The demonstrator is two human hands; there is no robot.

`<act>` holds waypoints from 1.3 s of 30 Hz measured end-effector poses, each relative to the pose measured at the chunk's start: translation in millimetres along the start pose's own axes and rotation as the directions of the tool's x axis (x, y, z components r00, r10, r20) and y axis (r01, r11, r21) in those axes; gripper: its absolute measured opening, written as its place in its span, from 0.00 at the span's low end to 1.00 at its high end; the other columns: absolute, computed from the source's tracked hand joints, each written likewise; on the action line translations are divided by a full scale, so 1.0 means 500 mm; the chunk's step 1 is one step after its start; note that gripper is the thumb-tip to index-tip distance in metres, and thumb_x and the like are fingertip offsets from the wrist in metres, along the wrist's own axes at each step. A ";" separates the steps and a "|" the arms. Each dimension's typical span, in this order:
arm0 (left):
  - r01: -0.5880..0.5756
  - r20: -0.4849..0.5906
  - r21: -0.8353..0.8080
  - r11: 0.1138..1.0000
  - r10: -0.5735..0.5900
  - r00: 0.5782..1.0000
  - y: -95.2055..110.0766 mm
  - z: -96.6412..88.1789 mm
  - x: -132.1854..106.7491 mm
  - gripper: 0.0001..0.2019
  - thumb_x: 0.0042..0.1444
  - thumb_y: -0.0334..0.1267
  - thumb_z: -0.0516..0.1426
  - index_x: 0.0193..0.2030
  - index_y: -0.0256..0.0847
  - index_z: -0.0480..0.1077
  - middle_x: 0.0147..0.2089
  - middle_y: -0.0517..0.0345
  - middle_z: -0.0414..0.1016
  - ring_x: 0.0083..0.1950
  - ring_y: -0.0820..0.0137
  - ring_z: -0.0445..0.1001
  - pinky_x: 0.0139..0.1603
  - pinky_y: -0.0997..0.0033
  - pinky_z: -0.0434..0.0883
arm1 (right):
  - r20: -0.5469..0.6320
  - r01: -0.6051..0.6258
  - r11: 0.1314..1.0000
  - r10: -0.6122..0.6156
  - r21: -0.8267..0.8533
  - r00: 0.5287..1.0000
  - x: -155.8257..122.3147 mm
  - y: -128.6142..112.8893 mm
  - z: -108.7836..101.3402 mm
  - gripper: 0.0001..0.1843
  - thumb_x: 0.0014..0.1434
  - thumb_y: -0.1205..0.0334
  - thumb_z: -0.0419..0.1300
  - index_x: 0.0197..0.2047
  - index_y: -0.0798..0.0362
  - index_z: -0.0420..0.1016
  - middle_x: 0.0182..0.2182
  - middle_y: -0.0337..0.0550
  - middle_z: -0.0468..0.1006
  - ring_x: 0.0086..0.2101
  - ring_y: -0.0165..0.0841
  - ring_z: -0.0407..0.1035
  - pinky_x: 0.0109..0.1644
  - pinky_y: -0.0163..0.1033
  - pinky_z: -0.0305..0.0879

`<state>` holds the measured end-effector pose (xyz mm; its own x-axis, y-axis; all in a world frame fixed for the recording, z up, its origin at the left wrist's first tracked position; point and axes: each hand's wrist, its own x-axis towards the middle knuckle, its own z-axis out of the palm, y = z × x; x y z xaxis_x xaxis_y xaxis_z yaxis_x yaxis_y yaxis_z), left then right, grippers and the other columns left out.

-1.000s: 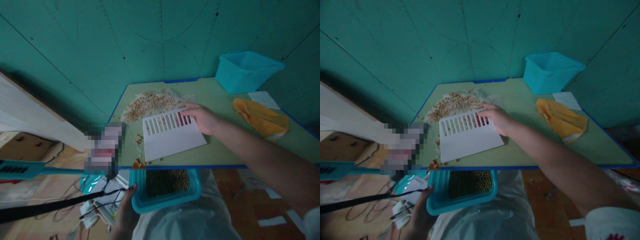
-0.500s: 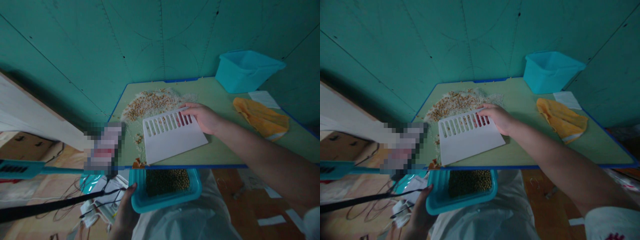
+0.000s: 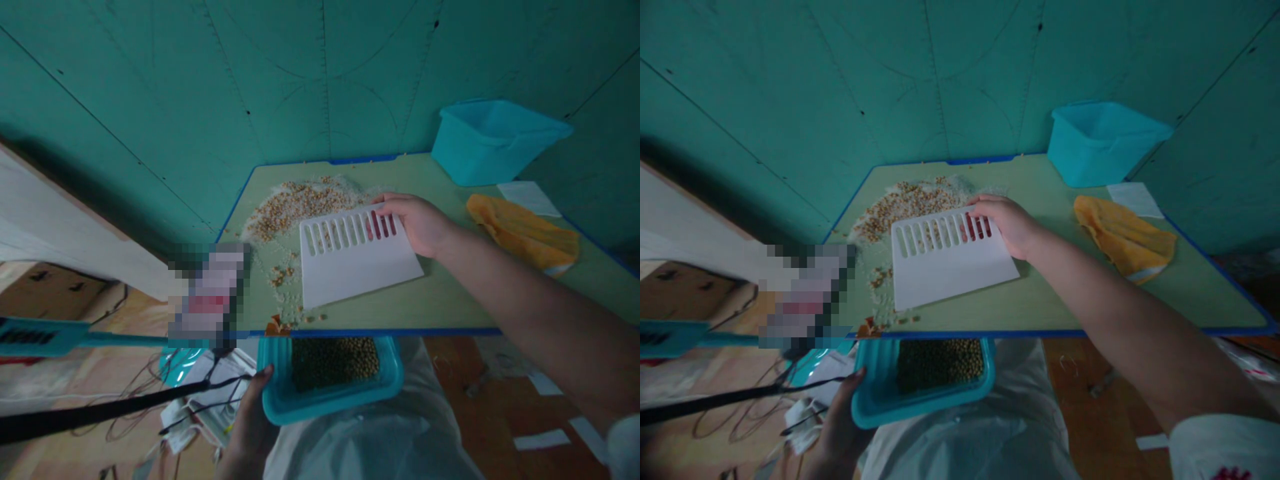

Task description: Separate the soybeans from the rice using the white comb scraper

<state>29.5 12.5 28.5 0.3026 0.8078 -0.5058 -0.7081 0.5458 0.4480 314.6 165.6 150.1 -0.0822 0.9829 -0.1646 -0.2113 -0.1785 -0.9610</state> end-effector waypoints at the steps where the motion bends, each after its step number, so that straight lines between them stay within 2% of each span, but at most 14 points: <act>1: -0.023 -0.003 -0.006 1.000 0.023 1.000 -0.001 -0.002 0.001 0.15 0.52 0.31 0.56 0.44 0.49 0.78 0.39 0.56 0.84 0.50 0.52 0.75 0.56 0.52 0.67 | 0.000 -0.008 1.000 0.008 -0.005 1.000 0.001 0.000 -0.002 0.06 0.43 0.71 0.53 0.27 0.51 0.66 0.18 0.36 0.70 0.20 0.32 0.66 0.26 0.37 0.60; 7: -0.066 -0.033 -0.012 0.998 0.065 0.997 -0.006 -0.006 0.005 0.14 0.51 0.31 0.57 0.43 0.48 0.79 0.37 0.56 0.85 0.49 0.53 0.76 0.57 0.52 0.66 | -0.003 -0.031 0.999 0.031 -0.013 1.000 0.005 0.001 -0.006 0.07 0.43 0.72 0.53 0.27 0.51 0.66 0.18 0.35 0.69 0.19 0.30 0.66 0.25 0.36 0.60; 11: -0.061 0.014 -0.047 0.997 0.062 0.998 -0.008 -0.009 0.008 0.17 0.53 0.30 0.55 0.46 0.49 0.77 0.40 0.56 0.84 0.48 0.54 0.77 0.57 0.54 0.65 | 0.008 -0.058 0.998 0.059 -0.011 0.998 0.003 0.002 -0.002 0.07 0.43 0.73 0.53 0.27 0.52 0.67 0.17 0.36 0.70 0.20 0.31 0.67 0.25 0.36 0.60; 14: -0.124 0.083 -0.067 0.990 0.129 0.988 -0.012 -0.018 0.016 0.20 0.54 0.28 0.52 0.50 0.50 0.74 0.42 0.58 0.83 0.48 0.57 0.77 0.56 0.56 0.66 | 0.025 -0.066 0.998 0.066 -0.013 0.997 0.001 0.005 0.001 0.07 0.43 0.73 0.53 0.27 0.52 0.67 0.17 0.36 0.70 0.20 0.31 0.67 0.24 0.35 0.60; 18: -0.058 0.178 -0.063 0.996 0.068 0.982 -0.008 -0.014 0.015 0.18 0.55 0.30 0.51 0.48 0.50 0.76 0.42 0.57 0.83 0.53 0.55 0.74 0.58 0.55 0.65 | 0.047 -0.064 0.998 0.064 -0.013 0.997 0.000 0.009 0.003 0.07 0.44 0.72 0.54 0.28 0.52 0.67 0.18 0.36 0.71 0.20 0.30 0.66 0.25 0.35 0.60; 23: 0.014 0.065 0.011 1.000 -0.015 0.998 0.000 -0.002 0.005 0.14 0.54 0.33 0.55 0.45 0.50 0.78 0.43 0.58 0.83 0.54 0.53 0.73 0.59 0.52 0.63 | 0.045 -0.070 0.997 0.071 -0.008 0.997 0.001 0.011 0.004 0.07 0.43 0.72 0.54 0.29 0.52 0.66 0.17 0.36 0.71 0.20 0.30 0.66 0.25 0.35 0.61; 29: -0.049 0.064 -0.013 0.999 0.050 0.997 -0.010 -0.013 0.015 0.14 0.49 0.34 0.58 0.43 0.49 0.79 0.39 0.58 0.84 0.52 0.52 0.74 0.58 0.54 0.65 | 0.067 -0.080 0.997 0.080 0.003 0.995 0.002 0.014 0.006 0.07 0.42 0.71 0.55 0.29 0.53 0.66 0.17 0.35 0.71 0.19 0.30 0.66 0.24 0.34 0.60; 34: 0.013 0.015 -0.006 1.000 -0.013 1.000 0.000 0.013 0.006 0.12 0.50 0.35 0.59 0.40 0.48 0.80 0.42 0.59 0.83 0.53 0.52 0.73 0.58 0.55 0.65 | 0.096 -0.115 0.993 0.116 -0.020 0.989 0.002 0.016 0.007 0.06 0.42 0.71 0.54 0.28 0.53 0.65 0.17 0.38 0.73 0.19 0.31 0.67 0.24 0.34 0.61; 39: 0.013 -0.027 0.020 1.000 -0.012 1.000 0.005 0.029 0.004 0.10 0.48 0.35 0.61 0.37 0.49 0.81 0.40 0.60 0.84 0.52 0.51 0.74 0.57 0.53 0.66 | 0.126 -0.123 0.991 0.129 -0.052 0.984 0.001 0.017 0.008 0.06 0.42 0.71 0.53 0.27 0.53 0.65 0.17 0.39 0.73 0.19 0.31 0.67 0.24 0.34 0.61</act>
<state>37.7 18.7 39.1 0.2943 0.7948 -0.5308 -0.6912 0.5606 0.4561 309.1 164.4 142.9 -0.2312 0.9382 -0.2577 -0.1482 -0.2957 -0.9437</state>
